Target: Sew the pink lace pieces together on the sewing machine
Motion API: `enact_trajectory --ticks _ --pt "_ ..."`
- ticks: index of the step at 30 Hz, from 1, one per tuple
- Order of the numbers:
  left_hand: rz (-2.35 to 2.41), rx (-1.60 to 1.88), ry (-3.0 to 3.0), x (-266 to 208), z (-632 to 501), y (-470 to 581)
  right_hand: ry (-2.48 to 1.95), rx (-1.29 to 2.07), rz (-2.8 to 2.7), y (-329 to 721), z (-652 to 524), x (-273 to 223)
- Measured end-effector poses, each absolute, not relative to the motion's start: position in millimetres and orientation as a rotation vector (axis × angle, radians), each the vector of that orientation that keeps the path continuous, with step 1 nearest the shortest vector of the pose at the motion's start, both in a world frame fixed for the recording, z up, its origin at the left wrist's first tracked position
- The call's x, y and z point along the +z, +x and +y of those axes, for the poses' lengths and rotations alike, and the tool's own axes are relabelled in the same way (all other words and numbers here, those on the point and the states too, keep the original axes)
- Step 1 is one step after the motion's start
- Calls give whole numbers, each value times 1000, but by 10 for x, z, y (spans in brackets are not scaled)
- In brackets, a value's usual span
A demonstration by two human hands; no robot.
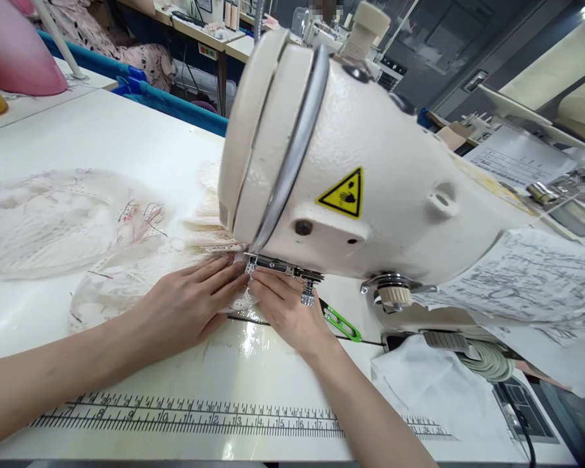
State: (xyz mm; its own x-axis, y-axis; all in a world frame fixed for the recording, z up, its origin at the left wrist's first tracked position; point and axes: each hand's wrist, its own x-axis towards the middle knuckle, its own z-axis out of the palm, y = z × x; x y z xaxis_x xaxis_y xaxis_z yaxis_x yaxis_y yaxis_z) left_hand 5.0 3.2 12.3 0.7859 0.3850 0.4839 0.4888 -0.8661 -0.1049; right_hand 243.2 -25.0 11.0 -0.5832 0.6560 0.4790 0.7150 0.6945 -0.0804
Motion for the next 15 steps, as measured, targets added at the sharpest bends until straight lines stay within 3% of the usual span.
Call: enact_trajectory --ticks 15 --pt "-621 -758 -2712 142 101 88 -1188 -207 -2434 2398 -224 229"
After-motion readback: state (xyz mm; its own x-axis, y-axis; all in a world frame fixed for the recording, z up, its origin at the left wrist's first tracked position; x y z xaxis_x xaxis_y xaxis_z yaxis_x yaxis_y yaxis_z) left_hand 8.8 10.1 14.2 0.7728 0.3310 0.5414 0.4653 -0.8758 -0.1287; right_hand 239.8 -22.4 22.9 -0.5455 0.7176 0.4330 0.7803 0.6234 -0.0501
